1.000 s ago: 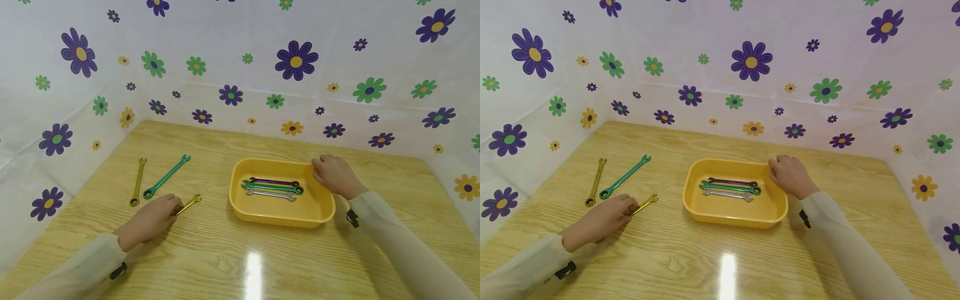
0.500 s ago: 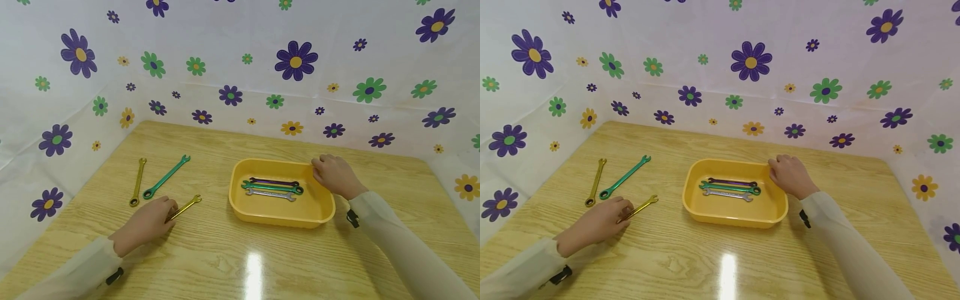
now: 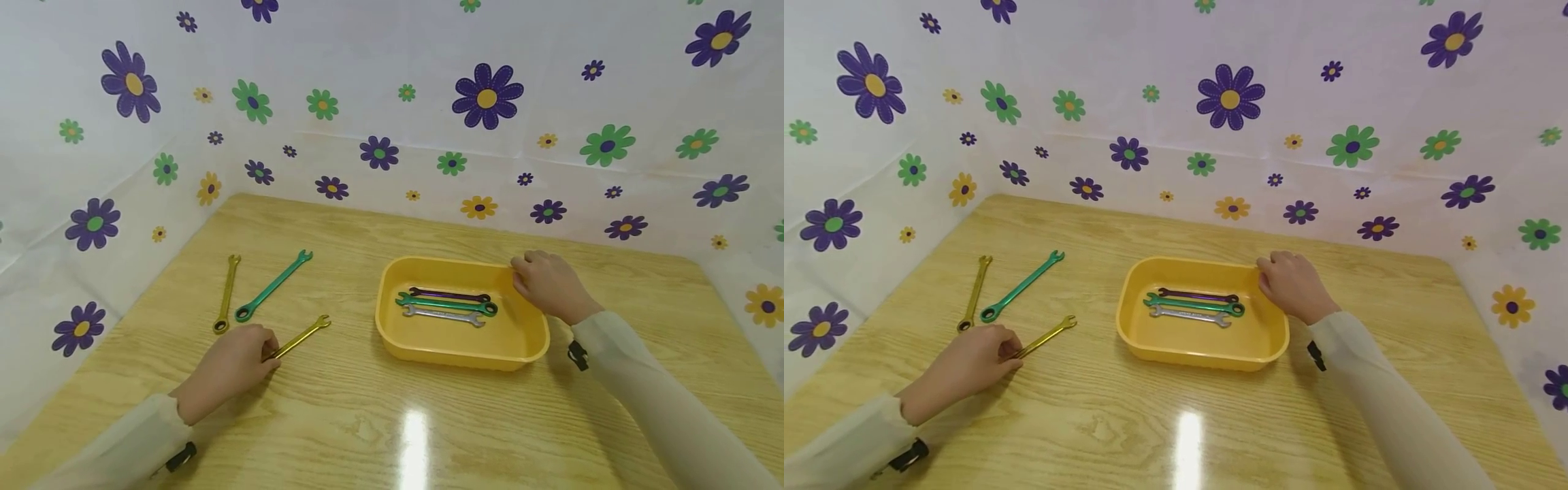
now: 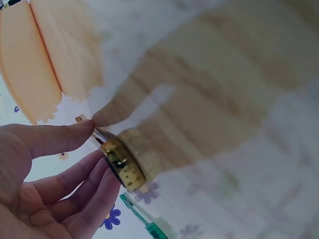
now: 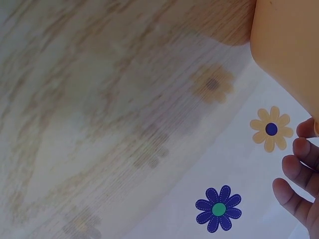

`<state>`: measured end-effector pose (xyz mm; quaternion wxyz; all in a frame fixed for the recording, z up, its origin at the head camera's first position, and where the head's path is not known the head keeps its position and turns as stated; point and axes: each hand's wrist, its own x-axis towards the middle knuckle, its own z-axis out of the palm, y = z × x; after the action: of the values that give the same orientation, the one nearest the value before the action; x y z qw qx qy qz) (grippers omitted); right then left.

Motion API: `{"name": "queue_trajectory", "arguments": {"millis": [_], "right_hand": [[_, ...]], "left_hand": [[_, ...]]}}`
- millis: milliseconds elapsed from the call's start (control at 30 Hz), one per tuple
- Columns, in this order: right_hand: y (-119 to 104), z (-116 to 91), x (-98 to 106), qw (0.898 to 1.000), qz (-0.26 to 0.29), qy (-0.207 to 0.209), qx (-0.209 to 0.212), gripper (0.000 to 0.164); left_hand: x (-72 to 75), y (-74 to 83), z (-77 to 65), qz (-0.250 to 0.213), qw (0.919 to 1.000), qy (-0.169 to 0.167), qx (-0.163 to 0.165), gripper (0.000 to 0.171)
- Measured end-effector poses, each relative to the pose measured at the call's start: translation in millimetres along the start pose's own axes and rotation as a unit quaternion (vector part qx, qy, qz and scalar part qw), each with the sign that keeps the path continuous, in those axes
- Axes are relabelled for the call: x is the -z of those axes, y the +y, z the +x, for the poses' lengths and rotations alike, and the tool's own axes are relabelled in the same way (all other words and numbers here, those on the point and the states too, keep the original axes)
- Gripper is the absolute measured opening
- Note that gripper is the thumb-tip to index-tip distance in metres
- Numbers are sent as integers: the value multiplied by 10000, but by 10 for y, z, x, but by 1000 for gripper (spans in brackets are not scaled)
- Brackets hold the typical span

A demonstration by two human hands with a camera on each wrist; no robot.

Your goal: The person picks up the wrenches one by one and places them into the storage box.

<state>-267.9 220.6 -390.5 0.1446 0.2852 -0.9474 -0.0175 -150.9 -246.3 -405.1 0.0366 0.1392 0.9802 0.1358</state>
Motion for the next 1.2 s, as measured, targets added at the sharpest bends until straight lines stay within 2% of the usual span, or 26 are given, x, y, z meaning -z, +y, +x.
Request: {"name": "queue_trajectory", "arguments": {"millis": [500,1000,1200], "right_hand": [[16,0,9,10000,34,66,52,9],[4,-8,14,9999,16,76,85,9],[2,-10,5,9999,29,115,80,9]], "left_hand": [[38,84,22,182,9997,109,-74,10],[24,5,46,-179,9995,195,-174,8],[21,-68,52,-426,9990,87,-102,9]]}}
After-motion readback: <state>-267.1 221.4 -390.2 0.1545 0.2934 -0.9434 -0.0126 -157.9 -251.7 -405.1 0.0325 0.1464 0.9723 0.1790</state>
